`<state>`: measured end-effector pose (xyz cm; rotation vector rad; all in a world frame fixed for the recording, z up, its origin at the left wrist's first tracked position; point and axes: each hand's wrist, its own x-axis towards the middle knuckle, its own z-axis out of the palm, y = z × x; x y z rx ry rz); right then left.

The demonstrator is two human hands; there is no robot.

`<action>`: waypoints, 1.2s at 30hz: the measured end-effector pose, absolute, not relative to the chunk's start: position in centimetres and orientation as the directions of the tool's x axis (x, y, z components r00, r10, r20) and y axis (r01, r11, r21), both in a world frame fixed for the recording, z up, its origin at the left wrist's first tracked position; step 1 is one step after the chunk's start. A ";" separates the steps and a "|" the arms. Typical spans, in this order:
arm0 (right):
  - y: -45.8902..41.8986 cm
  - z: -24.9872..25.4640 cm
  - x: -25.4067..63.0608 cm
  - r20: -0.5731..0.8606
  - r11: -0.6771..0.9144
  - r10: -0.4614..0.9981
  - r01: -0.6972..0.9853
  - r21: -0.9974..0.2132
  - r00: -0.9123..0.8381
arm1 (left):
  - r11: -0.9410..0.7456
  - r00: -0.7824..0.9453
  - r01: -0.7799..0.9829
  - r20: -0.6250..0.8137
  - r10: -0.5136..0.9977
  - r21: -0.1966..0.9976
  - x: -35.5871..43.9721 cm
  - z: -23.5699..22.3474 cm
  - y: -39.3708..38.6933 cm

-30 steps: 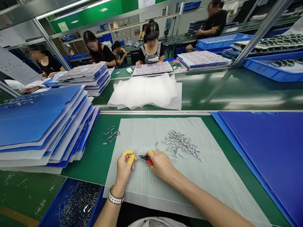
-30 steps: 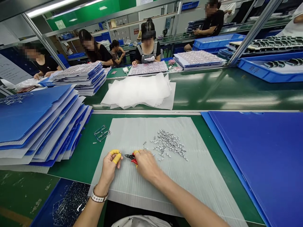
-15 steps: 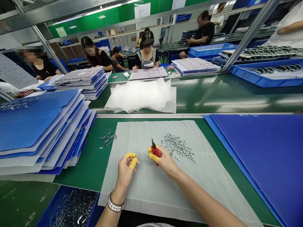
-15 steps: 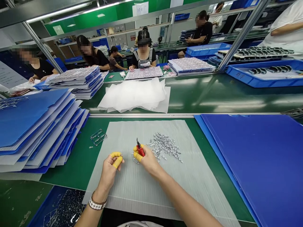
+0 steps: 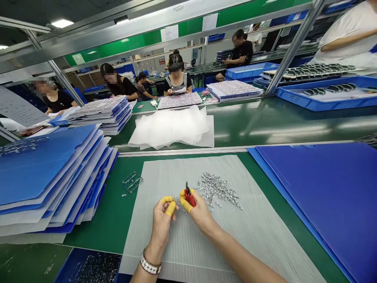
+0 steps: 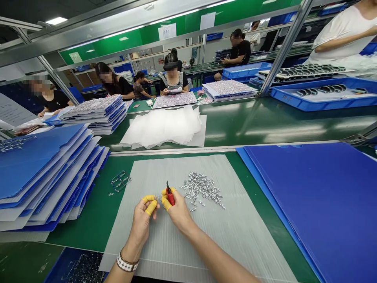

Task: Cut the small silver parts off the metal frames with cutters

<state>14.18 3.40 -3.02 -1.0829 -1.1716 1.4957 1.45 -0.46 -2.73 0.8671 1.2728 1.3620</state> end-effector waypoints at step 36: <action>4.5 1.1 20.1 0.136 0.573 0.806 0.702 -0.422 -0.576 | 0.056 -0.160 -0.144 -0.079 0.984 0.988 1.3 -3.5 -0.5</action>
